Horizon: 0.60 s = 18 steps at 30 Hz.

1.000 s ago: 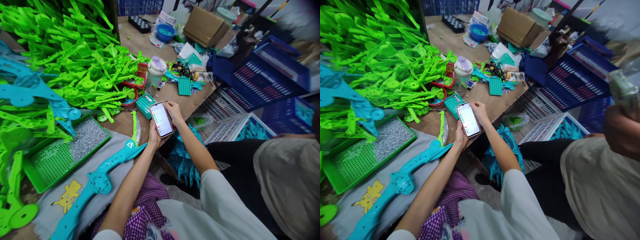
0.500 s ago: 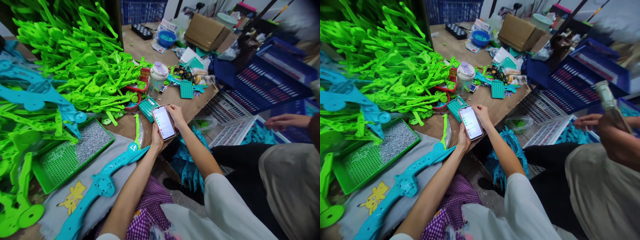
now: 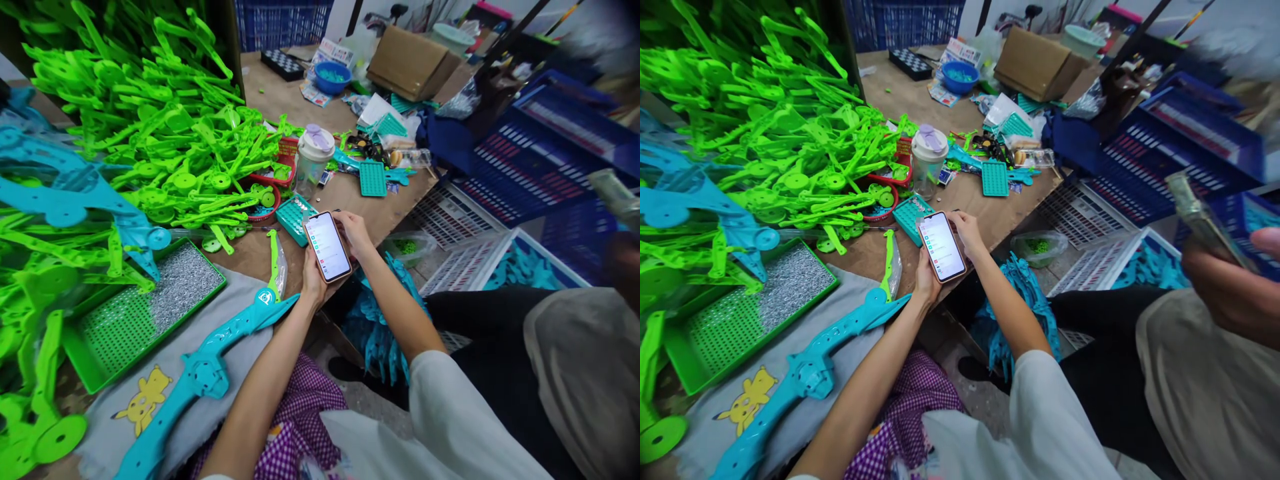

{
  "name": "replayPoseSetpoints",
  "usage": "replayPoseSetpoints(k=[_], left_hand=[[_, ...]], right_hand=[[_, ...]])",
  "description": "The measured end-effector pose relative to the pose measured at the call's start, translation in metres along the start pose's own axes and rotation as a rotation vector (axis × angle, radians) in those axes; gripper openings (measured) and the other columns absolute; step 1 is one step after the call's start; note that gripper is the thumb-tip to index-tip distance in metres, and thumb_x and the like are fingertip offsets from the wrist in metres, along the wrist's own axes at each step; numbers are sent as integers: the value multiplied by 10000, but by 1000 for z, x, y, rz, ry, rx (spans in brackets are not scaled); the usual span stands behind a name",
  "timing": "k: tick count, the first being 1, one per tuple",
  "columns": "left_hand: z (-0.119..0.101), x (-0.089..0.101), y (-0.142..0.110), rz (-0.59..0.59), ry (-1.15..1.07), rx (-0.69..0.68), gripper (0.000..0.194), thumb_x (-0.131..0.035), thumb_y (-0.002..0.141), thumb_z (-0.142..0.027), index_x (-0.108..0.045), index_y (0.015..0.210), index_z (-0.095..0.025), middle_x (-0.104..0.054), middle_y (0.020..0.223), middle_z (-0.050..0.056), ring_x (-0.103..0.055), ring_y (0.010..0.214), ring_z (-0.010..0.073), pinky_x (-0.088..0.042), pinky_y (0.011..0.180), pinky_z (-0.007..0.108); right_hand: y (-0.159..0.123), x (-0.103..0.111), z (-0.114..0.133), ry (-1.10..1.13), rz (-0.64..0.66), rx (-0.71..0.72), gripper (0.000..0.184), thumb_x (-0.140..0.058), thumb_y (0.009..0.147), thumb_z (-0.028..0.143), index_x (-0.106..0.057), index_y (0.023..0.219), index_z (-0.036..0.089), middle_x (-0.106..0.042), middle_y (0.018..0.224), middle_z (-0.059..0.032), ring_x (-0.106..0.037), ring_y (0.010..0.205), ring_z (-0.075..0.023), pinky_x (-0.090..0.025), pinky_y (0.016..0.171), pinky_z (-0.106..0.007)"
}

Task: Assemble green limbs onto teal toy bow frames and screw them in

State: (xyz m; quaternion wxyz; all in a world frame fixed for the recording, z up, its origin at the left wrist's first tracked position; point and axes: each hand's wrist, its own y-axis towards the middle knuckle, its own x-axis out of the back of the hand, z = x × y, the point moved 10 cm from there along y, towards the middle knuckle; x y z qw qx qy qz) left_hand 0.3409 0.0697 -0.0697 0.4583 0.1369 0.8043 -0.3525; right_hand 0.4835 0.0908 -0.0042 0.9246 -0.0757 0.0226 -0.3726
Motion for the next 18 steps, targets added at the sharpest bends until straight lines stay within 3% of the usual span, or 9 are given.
replayPoseSetpoints(k=[6, 18], left_hand=[[-2, -5, -5, -27, -2, 16, 265, -413, 1048, -313, -641, 1151, -228, -775, 1009, 23, -745, 974, 177, -577, 956, 346], [-1, -2, -4, -30, 27, 8, 287, -535, 1001, -404, -635, 1207, -230, -769, 1084, 41, -736, 1047, 212, -574, 961, 363]], right_hand=[[-3, -1, -2, 51, 13, -26, 238, -760, 626, 396, -668, 741, 209, -669, 709, 36, -601, 694, -131, -461, 690, -267], [0, 0, -5, -3, -30, -33, 216, -710, 662, 382, -569, 689, 219, -557, 618, 66, -517, 589, -99, -394, 560, -228]])
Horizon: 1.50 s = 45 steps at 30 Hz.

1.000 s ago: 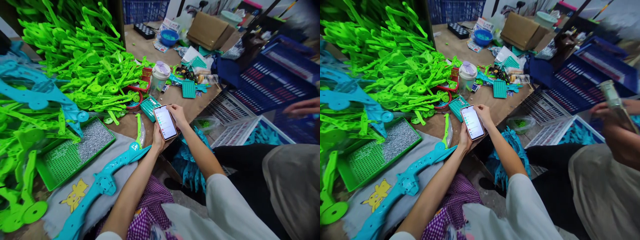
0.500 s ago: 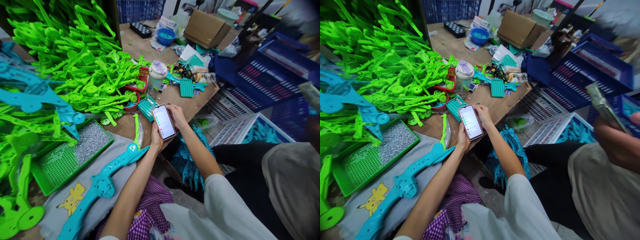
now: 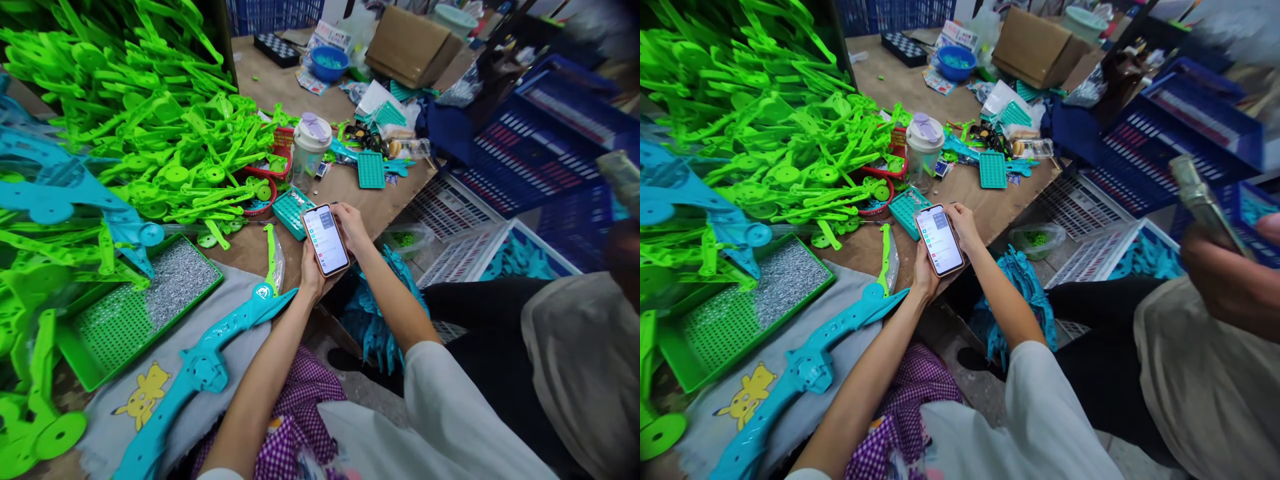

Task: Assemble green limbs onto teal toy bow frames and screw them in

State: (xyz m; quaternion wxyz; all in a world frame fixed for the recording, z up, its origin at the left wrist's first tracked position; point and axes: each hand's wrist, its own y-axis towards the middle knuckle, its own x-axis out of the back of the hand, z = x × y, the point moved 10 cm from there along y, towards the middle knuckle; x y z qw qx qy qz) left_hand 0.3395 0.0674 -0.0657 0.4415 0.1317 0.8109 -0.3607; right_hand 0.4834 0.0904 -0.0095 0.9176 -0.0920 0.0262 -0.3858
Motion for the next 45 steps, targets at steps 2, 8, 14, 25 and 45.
replayPoseSetpoints(k=[2, 8, 14, 25, 45], left_hand=[[0, -1, -1, 5, 11, -1, 284, -506, 1015, -391, -635, 1210, -230, -767, 1094, 39, -731, 1063, 209, -572, 968, 363], [-1, -1, 0, -9, 37, -10, 282, -432, 1045, -364, -653, 1159, -231, -764, 1116, 40, -708, 1129, 210, -569, 979, 364], [-4, -2, -2, -24, 24, -26, 239, -555, 990, -402, -676, 1098, -226, -759, 1132, 48, -713, 1110, 226, -563, 977, 382], [-3, -4, -2, 1, -1, -17, 256, -521, 1004, -392, -660, 1130, -218, -771, 1069, 47, -731, 1063, 227, -567, 981, 398], [-2, 0, 4, 31, -21, -58, 292, -476, 1028, -369, -644, 1209, -214, -758, 1134, 53, -725, 1066, 201, -555, 984, 368]], right_hand=[[0, -1, 0, 16, -7, -5, 224, -703, 668, 381, -550, 682, 219, -556, 623, 64, -514, 582, -96, -390, 555, -227], [-2, -8, 3, 19, 87, 18, 244, -716, 631, 369, -579, 781, 232, -621, 713, 52, -578, 667, -123, -467, 649, -265], [-5, -11, 6, 26, 178, 67, 314, -704, 584, 328, -612, 869, 232, -672, 832, 31, -619, 793, -152, -494, 758, -297], [-11, -12, 8, 77, 230, 94, 357, -719, 554, 240, -649, 904, 237, -713, 890, 27, -642, 889, -170, -501, 857, -312], [-13, -17, 4, 138, 192, 68, 348, -679, 557, 275, -646, 902, 242, -703, 850, 41, -626, 801, -149, -495, 816, -299]])
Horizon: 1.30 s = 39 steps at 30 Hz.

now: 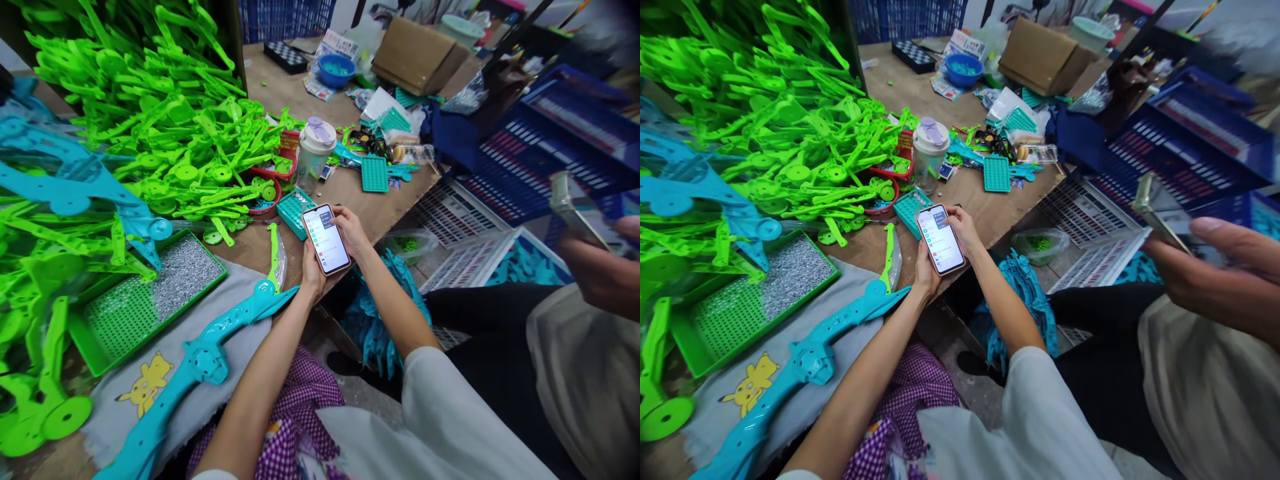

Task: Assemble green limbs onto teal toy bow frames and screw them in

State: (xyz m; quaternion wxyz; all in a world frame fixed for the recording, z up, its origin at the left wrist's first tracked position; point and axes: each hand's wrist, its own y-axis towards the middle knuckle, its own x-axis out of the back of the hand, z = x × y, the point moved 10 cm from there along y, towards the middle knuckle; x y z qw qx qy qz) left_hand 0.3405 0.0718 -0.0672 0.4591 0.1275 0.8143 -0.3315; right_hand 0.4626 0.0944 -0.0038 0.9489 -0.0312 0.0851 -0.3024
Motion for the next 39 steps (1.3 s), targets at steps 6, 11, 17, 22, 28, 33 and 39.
replayPoseSetpoints(k=[6, 11, 17, 22, 28, 33, 39], left_hand=[[-1, 1, -2, -36, 3, 10, 277, -514, 1011, -380, -660, 1176, -212, -758, 1139, 65, -734, 1043, 217, -571, 961, 382], [-1, 0, -2, -36, 6, 19, 324, -546, 992, -433, -658, 1206, -217, -745, 1195, 75, -710, 1128, 249, -557, 998, 413], [-2, -2, -4, -16, 18, 8, 304, -510, 1012, -404, -663, 1202, -222, -761, 1147, 60, -714, 1118, 235, -553, 1006, 401], [-3, -4, -4, -10, 7, 8, 317, -472, 1025, -380, -659, 1220, -213, -770, 1113, 67, -730, 1074, 237, -559, 995, 403], [-4, -2, -6, -23, 21, 7, 311, -541, 997, -414, -656, 1211, -221, -755, 1167, 66, -713, 1117, 240, -552, 1002, 390], [0, -2, -3, 12, 40, 24, 331, -515, 1006, -425, -642, 1215, -202, -756, 1147, 67, -724, 1072, 234, -559, 981, 391], [-1, 0, 0, 15, 50, 5, 326, -529, 995, -443, -659, 1173, -203, -756, 1152, 80, -717, 1096, 253, -544, 997, 400]], right_hand=[[0, 0, 0, -39, -16, 34, 370, -690, 557, 300, -655, 921, 244, -731, 907, 21, -649, 857, -173, -507, 843, -317], [1, 0, 0, -60, -14, 43, 386, -706, 555, 318, -642, 929, 246, -720, 902, 16, -651, 883, -183, -507, 852, -327], [0, 1, 1, -22, -9, 51, 374, -727, 545, 281, -650, 910, 247, -717, 895, 22, -654, 903, -181, -513, 870, -323], [2, 1, 2, -50, -14, 63, 396, -754, 529, 291, -643, 906, 243, -715, 925, 9, -654, 956, -186, -510, 901, -324], [-6, 15, 1, -43, -54, 53, 430, -766, 613, 369, -684, 1020, 253, -744, 1006, -6, -675, 958, -186, -530, 887, -329], [-30, 50, 3, -267, -220, 108, 472, -696, 725, 554, -689, 1055, 217, -747, 1042, -49, -686, 954, -196, -531, 894, -356], [-40, 50, 7, -407, -201, 168, 555, -649, 777, 671, -709, 1060, 198, -764, 1065, -86, -698, 982, -229, -550, 944, -408]])
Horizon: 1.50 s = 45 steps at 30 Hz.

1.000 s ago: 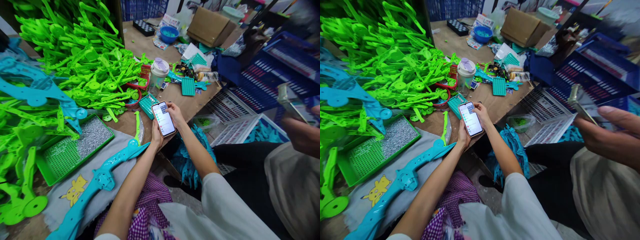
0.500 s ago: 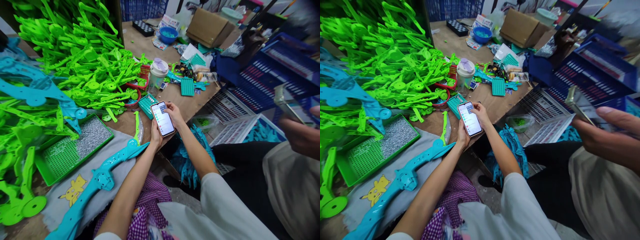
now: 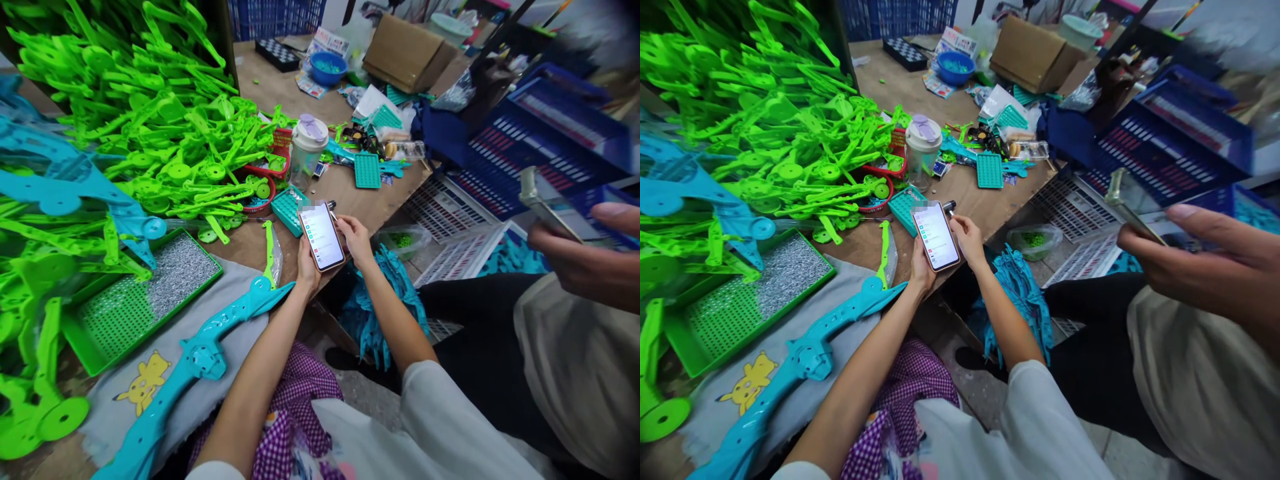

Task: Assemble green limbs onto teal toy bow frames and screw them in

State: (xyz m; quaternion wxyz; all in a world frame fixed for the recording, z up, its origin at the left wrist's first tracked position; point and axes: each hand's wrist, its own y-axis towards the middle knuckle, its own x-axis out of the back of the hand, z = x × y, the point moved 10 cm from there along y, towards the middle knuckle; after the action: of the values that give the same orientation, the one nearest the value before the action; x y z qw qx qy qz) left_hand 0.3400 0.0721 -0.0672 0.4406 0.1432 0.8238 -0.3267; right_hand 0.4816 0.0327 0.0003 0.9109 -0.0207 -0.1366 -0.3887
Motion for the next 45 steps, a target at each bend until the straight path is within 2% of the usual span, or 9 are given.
replayPoseSetpoints(k=[3, 6, 9, 11, 21, 27, 32, 37, 45], left_hand=[[-2, 0, 0, 11, -1, -17, 320, -497, 1012, -415, -654, 1191, -202, -756, 1154, 74, -718, 1090, 245, -546, 994, 398], [-1, -1, 1, 23, 4, -12, 354, -504, 1008, -426, -637, 1245, -200, -751, 1176, 82, -716, 1096, 244, -547, 993, 400], [-1, 0, 2, 15, 18, -14, 396, -557, 981, -465, -622, 1283, -218, -740, 1214, 82, -705, 1129, 250, -543, 1001, 398], [-1, 0, 2, 16, 23, -19, 390, -560, 980, -469, -624, 1276, -222, -739, 1216, 78, -708, 1123, 250, -551, 989, 397], [0, 4, 5, 32, 48, -30, 391, -584, 961, -513, -645, 1223, -229, -733, 1221, 72, -686, 1167, 248, -556, 983, 388], [2, 6, 8, 61, 38, -30, 352, -578, 964, -515, -670, 1140, -224, -760, 1093, 53, -703, 1118, 230, -555, 985, 379], [3, 8, 9, 75, 43, -31, 462, -646, 897, -593, -663, 1200, -244, -754, 1124, 56, -696, 1141, 237, -563, 964, 373], [5, 10, 8, 46, 78, 11, 549, -633, 884, -642, -647, 1257, -241, -742, 1174, 81, -698, 1141, 255, -569, 952, 392], [1, 3, 4, 90, 55, -9, 447, -591, 946, -558, -647, 1234, -221, -752, 1124, 72, -707, 1112, 223, -555, 975, 370]], right_hand=[[-9, 3, 10, -160, 78, 73, 550, -620, 829, 658, -722, 1112, 197, -771, 1073, -93, -711, 990, -254, -557, 946, -431], [-31, 3, 15, -351, 265, 159, 536, -640, 864, 584, -698, 1251, 218, -770, 1135, -88, -718, 1031, -281, -534, 1008, -473], [-52, 0, 11, -342, 434, 203, 643, -691, 845, 521, -594, 1417, 245, -698, 1336, -87, -680, 1182, -302, -478, 1102, -498], [-57, 0, 6, -269, 476, 192, 703, -707, 829, 495, -547, 1465, 242, -661, 1395, -89, -647, 1249, -302, -457, 1132, -500], [-52, 2, -7, -234, 381, 161, 650, -716, 792, 371, -590, 1416, 238, -735, 1250, -76, -683, 1143, -280, -504, 1074, -487], [-53, -1, -2, -210, 369, 182, 643, -723, 804, 443, -600, 1401, 235, -746, 1221, -79, -693, 1129, -282, -510, 1066, -479], [-54, -2, 0, -202, 371, 181, 697, -743, 789, 536, -592, 1403, 241, -750, 1223, -77, -698, 1143, -290, -504, 1078, -479], [-54, -2, 1, -210, 376, 177, 722, -741, 790, 574, -581, 1409, 238, -752, 1218, -78, -699, 1146, -289, -492, 1094, -482], [-55, -2, 3, -215, 379, 178, 707, -723, 809, 560, -573, 1420, 238, -742, 1247, -79, -691, 1170, -290, -491, 1096, -476]])
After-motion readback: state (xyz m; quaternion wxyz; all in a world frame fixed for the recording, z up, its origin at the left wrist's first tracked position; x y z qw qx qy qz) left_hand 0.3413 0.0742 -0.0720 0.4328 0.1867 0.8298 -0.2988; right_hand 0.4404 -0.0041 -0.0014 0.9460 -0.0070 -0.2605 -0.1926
